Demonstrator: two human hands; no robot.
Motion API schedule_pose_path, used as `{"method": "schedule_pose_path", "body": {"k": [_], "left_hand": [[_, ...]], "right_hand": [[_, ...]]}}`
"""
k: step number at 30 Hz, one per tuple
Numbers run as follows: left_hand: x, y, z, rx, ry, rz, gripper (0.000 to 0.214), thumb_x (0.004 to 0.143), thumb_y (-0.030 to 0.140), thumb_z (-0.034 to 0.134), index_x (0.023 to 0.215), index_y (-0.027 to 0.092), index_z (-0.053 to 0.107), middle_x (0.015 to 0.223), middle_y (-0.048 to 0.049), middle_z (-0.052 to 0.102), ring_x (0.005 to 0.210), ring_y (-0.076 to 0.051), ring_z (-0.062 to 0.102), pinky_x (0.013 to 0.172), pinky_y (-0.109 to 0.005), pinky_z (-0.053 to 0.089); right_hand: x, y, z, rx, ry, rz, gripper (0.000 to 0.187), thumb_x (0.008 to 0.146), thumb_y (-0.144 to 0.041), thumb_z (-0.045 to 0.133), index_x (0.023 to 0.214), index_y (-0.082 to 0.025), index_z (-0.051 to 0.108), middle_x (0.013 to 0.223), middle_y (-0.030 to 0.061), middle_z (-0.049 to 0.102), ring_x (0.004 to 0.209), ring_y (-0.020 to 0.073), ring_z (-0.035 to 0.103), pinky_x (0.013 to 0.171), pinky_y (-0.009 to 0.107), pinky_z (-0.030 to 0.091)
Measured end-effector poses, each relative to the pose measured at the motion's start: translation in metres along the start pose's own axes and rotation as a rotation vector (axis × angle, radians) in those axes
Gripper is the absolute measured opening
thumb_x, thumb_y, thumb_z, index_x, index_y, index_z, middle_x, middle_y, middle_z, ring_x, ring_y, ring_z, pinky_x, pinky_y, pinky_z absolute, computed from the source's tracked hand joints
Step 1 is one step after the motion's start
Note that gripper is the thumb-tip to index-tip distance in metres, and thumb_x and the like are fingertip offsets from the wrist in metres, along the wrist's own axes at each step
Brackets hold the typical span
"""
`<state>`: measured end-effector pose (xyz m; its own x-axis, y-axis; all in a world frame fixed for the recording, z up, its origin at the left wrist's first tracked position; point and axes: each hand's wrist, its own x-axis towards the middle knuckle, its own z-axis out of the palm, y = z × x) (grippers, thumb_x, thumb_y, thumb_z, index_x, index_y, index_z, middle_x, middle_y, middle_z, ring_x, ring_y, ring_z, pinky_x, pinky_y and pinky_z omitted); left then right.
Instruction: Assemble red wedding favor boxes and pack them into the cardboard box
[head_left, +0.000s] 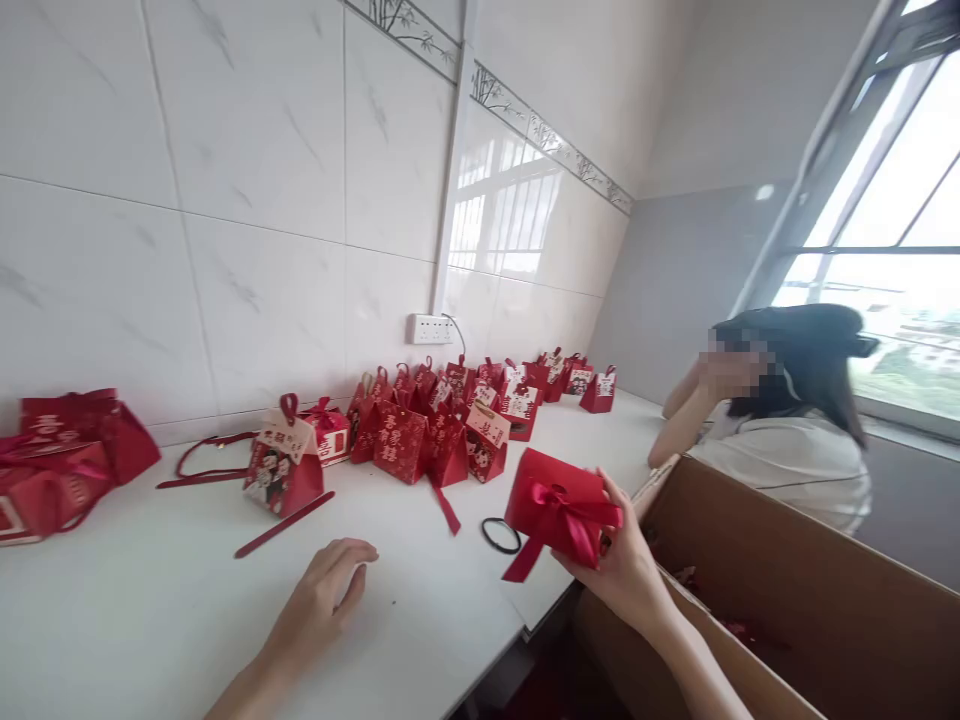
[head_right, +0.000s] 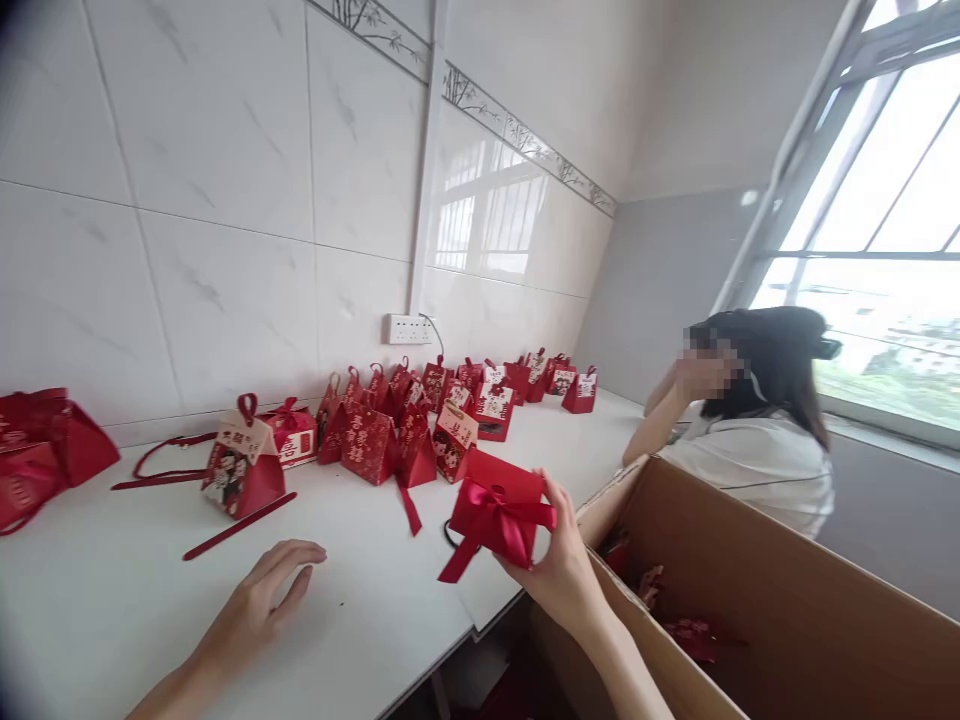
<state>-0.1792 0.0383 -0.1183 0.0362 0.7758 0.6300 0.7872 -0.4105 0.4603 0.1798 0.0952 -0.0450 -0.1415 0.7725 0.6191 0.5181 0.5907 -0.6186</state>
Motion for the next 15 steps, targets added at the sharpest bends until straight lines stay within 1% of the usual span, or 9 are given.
{"method": "schedule_pose_path", "body": {"k": [3,6,8,10,13,15], "left_hand": [[0.006,0.023,0.035,-0.099,-0.046,0.236,0.018,0.085,0.017,0.046,0.09,0.025,0.061,0.089,-0.0013,0.068,0.087,-0.016,0.064,0.077,-0.026,0.053],[0.018,0.053,0.07,-0.178,-0.108,0.377,0.022,0.083,0.008,0.043,0.089,0.023,0.057,0.088,-0.0026,0.066,0.086,-0.016,0.062,0.077,-0.028,0.051],[0.028,0.076,0.092,-0.208,-0.153,0.436,0.024,0.081,0.004,0.04,0.088,0.021,0.056,0.086,-0.0033,0.065,0.084,-0.016,0.061,0.077,-0.029,0.051],[0.038,0.097,0.111,-0.232,-0.195,0.468,0.026,0.079,0.001,0.038,0.086,0.02,0.055,0.086,-0.0039,0.065,0.083,-0.017,0.06,0.076,-0.031,0.051],[0.048,0.12,0.137,-0.267,-0.264,0.491,0.027,0.075,-0.001,0.039,0.084,0.019,0.055,0.088,-0.0044,0.065,0.083,-0.018,0.059,0.076,-0.034,0.05],[0.051,0.126,0.148,-0.286,-0.314,0.512,0.027,0.073,-0.002,0.04,0.084,0.018,0.055,0.089,-0.0043,0.064,0.085,-0.018,0.059,0.077,-0.035,0.05]], "right_hand": [[-0.021,0.006,-0.052,-0.133,0.143,0.098,0.094,0.07,-0.047,0.069,0.145,-0.031,0.015,0.132,0.0137,0.043,0.115,0.0325,0.054,0.087,0.05,0.052],[-0.043,0.008,-0.094,-0.294,0.289,0.143,0.093,0.069,-0.053,0.069,0.144,-0.029,0.02,0.13,0.0136,0.046,0.11,0.032,0.058,0.082,0.047,0.055],[-0.054,0.01,-0.118,-0.363,0.326,0.192,0.095,0.068,-0.055,0.068,0.145,-0.027,0.02,0.128,0.0141,0.048,0.098,0.0292,0.064,0.077,0.045,0.057],[-0.063,0.014,-0.14,-0.436,0.349,0.23,0.097,0.067,-0.056,0.069,0.145,-0.025,0.02,0.128,0.0148,0.048,0.09,0.0267,0.066,0.075,0.044,0.058],[-0.073,0.022,-0.171,-0.529,0.391,0.205,0.099,0.066,-0.058,0.069,0.145,-0.022,0.021,0.128,0.0166,0.046,0.095,0.0295,0.064,0.077,0.046,0.058],[-0.078,0.028,-0.188,-0.57,0.427,0.198,0.1,0.064,-0.061,0.068,0.144,-0.021,0.023,0.125,0.0173,0.047,0.095,0.0323,0.064,0.074,0.047,0.059]]}}
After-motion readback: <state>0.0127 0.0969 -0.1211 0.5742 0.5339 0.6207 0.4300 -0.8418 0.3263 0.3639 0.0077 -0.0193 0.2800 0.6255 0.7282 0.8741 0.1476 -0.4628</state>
